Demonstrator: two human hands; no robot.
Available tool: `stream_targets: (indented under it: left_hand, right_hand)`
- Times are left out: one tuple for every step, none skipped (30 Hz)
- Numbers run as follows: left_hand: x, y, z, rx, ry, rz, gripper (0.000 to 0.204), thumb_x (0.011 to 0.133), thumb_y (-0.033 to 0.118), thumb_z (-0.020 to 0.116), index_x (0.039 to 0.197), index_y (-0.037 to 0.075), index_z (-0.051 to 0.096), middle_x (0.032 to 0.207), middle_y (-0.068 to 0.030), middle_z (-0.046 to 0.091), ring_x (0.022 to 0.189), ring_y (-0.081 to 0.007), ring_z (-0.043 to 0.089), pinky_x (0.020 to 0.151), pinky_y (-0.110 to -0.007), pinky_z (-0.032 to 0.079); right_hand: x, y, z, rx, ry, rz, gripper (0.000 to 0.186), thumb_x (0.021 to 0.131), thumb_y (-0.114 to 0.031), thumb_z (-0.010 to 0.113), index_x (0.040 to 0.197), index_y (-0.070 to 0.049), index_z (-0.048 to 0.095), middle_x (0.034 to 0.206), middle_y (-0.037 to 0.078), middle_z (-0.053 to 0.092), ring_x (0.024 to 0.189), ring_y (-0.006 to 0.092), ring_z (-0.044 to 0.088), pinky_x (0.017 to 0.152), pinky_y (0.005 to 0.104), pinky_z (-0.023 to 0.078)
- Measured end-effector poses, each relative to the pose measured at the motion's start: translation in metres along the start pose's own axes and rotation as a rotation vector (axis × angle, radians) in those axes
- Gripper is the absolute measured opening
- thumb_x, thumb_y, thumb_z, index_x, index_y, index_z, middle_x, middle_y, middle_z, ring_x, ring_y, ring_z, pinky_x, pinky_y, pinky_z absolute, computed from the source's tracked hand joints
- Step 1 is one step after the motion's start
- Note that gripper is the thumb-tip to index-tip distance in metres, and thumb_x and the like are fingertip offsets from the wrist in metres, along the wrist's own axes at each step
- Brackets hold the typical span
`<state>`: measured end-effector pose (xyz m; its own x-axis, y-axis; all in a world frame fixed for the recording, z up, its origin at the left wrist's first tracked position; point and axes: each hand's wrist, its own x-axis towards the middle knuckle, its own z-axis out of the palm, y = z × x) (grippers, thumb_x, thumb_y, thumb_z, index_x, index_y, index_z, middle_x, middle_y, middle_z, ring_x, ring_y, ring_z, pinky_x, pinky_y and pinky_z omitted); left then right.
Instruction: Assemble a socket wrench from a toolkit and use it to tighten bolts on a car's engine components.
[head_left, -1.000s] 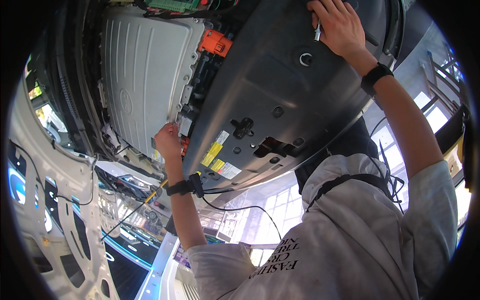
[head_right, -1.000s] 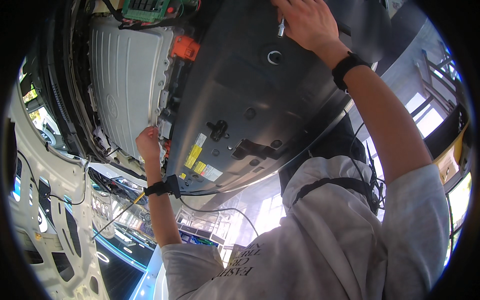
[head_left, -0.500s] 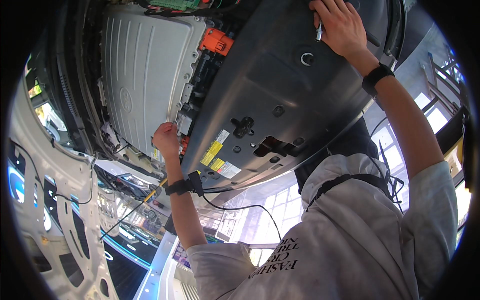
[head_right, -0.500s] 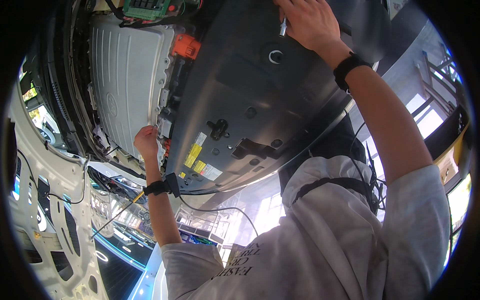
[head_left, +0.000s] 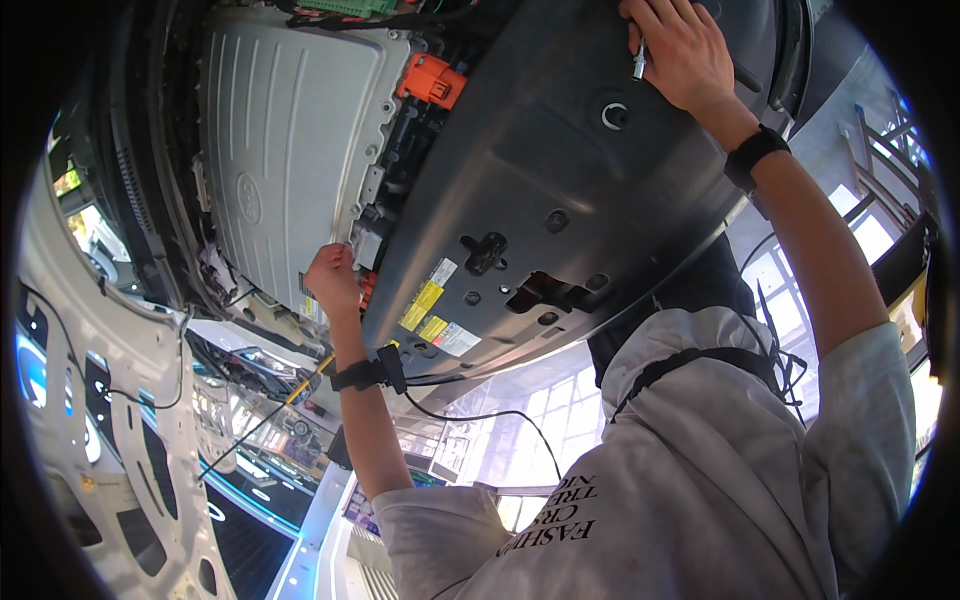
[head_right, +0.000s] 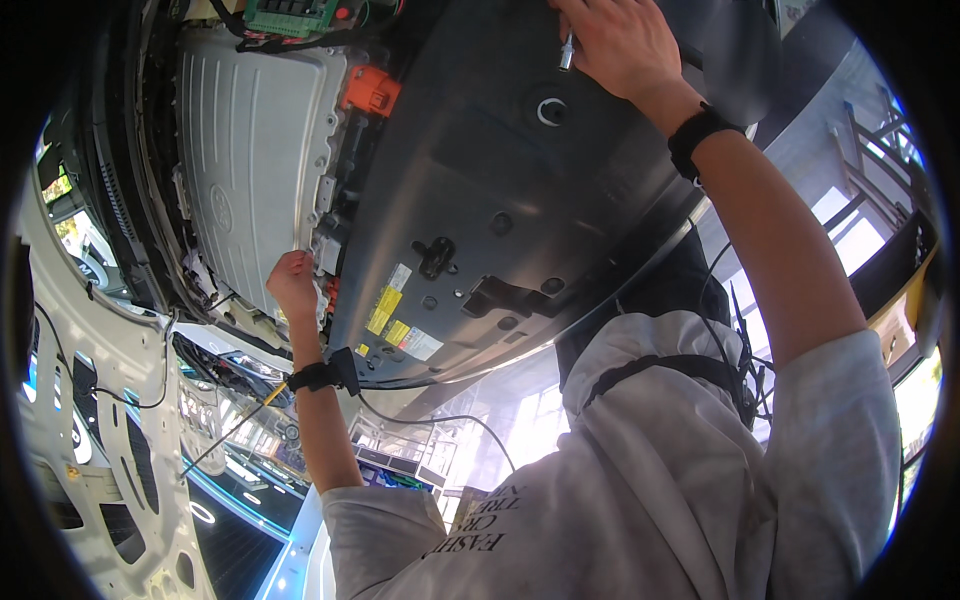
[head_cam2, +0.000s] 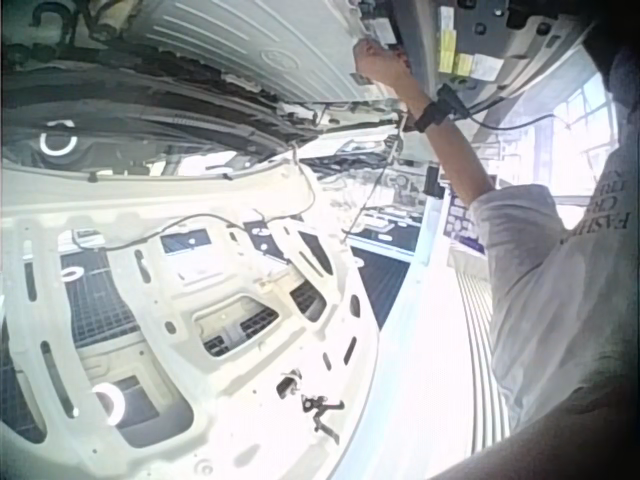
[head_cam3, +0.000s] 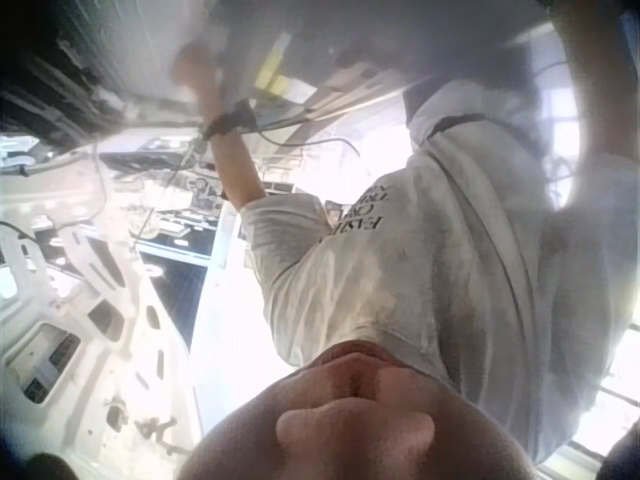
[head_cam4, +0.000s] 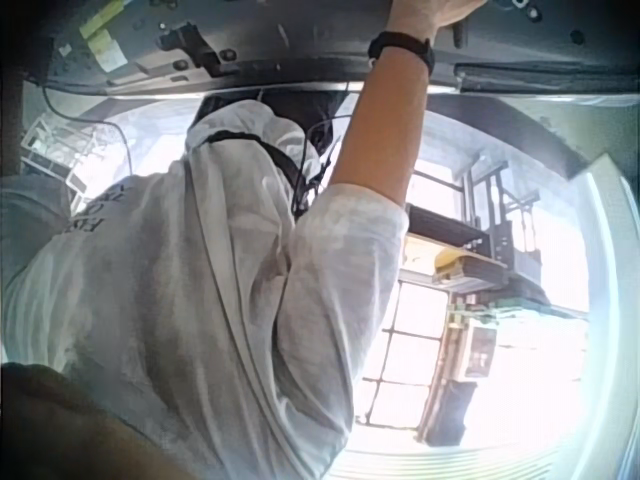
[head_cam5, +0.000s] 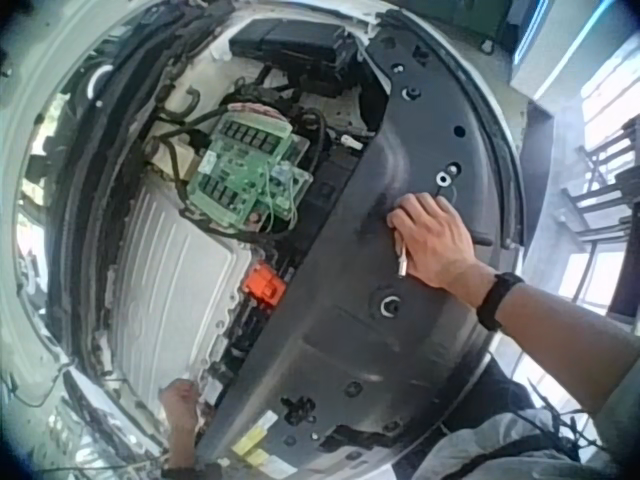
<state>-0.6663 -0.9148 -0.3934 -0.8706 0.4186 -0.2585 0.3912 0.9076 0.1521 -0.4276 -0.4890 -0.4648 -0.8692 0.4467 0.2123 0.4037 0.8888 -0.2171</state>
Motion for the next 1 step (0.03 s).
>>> stream_targets:
  left_hand:
    - [0.0001,-0.0005,-0.0009,0.012,0.004,-0.009,0.011,0.079,0.006,0.068,0.086,-0.002,0.067,0.075,-0.0112,0.068,0.067,-0.0191,0.067,0.065,-0.027,0.052]
  right_hand:
    - [0.0000,0.0001,0.0005,-0.007,0.012,-0.004,0.020,0.075,-0.017,0.058,0.093,-0.011,0.053,0.092,0.006,0.050,0.091,0.0221,0.050,0.078,0.0343,0.039]
